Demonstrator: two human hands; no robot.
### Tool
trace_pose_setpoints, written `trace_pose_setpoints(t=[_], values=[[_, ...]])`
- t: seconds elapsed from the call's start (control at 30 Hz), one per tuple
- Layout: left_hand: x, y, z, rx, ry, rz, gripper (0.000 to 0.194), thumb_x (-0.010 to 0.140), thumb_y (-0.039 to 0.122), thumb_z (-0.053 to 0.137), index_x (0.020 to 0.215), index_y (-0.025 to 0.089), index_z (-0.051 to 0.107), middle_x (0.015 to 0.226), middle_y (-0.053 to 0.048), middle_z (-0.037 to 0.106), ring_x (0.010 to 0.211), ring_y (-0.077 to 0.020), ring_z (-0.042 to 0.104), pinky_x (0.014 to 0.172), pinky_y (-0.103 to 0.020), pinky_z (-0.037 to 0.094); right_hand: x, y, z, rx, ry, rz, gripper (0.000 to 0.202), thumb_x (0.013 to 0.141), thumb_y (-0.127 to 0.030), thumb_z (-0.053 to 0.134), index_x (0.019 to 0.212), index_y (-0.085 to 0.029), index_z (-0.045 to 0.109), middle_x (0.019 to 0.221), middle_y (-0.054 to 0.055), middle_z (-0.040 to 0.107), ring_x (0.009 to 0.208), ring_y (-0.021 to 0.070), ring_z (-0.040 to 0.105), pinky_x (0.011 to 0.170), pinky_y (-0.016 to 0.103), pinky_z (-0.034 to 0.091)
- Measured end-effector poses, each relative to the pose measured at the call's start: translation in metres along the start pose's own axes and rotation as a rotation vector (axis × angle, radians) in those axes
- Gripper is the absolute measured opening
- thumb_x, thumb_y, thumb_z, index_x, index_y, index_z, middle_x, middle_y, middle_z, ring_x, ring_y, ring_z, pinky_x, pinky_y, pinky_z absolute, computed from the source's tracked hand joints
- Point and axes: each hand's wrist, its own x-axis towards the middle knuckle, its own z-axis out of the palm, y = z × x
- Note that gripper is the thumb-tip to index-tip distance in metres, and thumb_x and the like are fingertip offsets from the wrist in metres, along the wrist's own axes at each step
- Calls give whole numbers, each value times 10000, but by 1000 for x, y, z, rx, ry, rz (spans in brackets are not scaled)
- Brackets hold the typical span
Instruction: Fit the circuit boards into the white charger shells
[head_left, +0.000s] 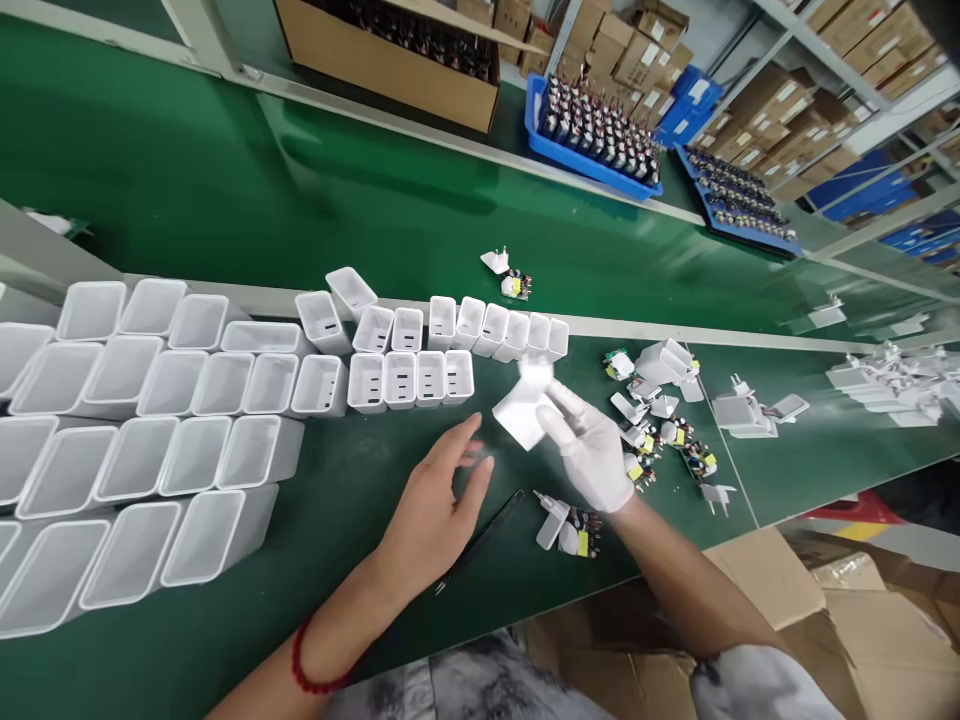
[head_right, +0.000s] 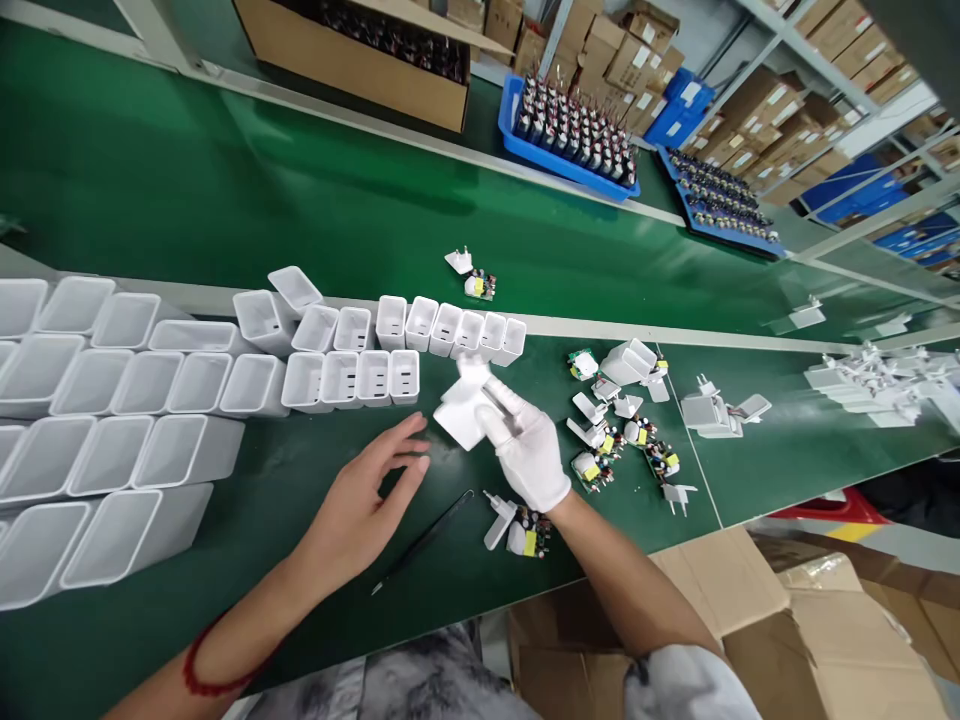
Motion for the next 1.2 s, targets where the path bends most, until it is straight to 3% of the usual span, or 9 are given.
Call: trace_pose_setpoints(t=[0.07,0.17,0.43,0.5,0.6,0.7,0.8,1.03,1.2], values=[[4,10,7,-237,8,0,531,959,441,501,1440,222,453,1218,-85,696,1055,-223,694,869,-350,599,-4,-15,0,271,-12,166,430,822,-432,726,1203,-233,699,1152,58,728,987,258,707,855,411,595],[7,23,14,-493,71,34,487,912,418,596,1337,182,578,1078,-64,755,906,-193,733,889,-338,595,-11,-32,-1,430,-41,248,338,800,-411,757,1075,-215,756,1027,57,762,862,224,724,722,340,619],[1,32,17,-626,197,26,331,821,359,713,1111,202,743,871,-18,777,752,-168,722,757,-299,627,-24,-44,1,401,-105,261,356,865,-429,686,1140,-207,729,1050,83,756,873,237,725,750,368,619],[2,31,13,-575,181,22,346,832,369,691,1134,205,734,927,-29,776,796,-176,721,753,-295,622,-27,-40,-2,244,-88,144,366,910,-435,621,1197,-224,702,1111,82,739,956,262,712,815,418,609],[-1,24,6,-359,106,-3,423,862,395,634,1238,206,675,1066,-61,755,866,-196,712,686,-282,610,-28,-24,-14,-285,60,-237,330,940,-349,579,1251,-278,665,1233,69,683,1088,268,663,899,404,569],[-12,9,-3,-106,64,-19,416,894,425,562,1218,195,684,1107,-91,735,817,-198,696,503,-238,548,-23,1,-24,-807,103,-541,356,964,-246,495,1299,-271,611,1207,108,660,966,230,682,743,304,566],[-26,-8,-10,12,48,-42,373,915,432,519,1138,213,723,1106,-94,733,826,-209,702,438,-217,512,-15,24,-29,-962,-21,-566,325,963,-241,477,1256,-266,615,1049,88,682,739,178,661,560,240,503],[-41,-29,-21,6,-30,-72,321,942,418,495,1120,287,728,1186,-48,720,1050,-250,705,497,-207,569,5,38,-40,-773,58,-428,305,945,-308,534,1222,-267,655,1133,98,683,933,237,662,720,323,558],[-37,-27,-20,25,-23,-64,326,930,438,506,1094,280,739,1151,-46,736,1002,-245,724,495,-208,576,8,17,-40,-438,236,-259,383,966,-415,503,1275,-234,639,1182,100,695,1031,277,671,850,440,586]])
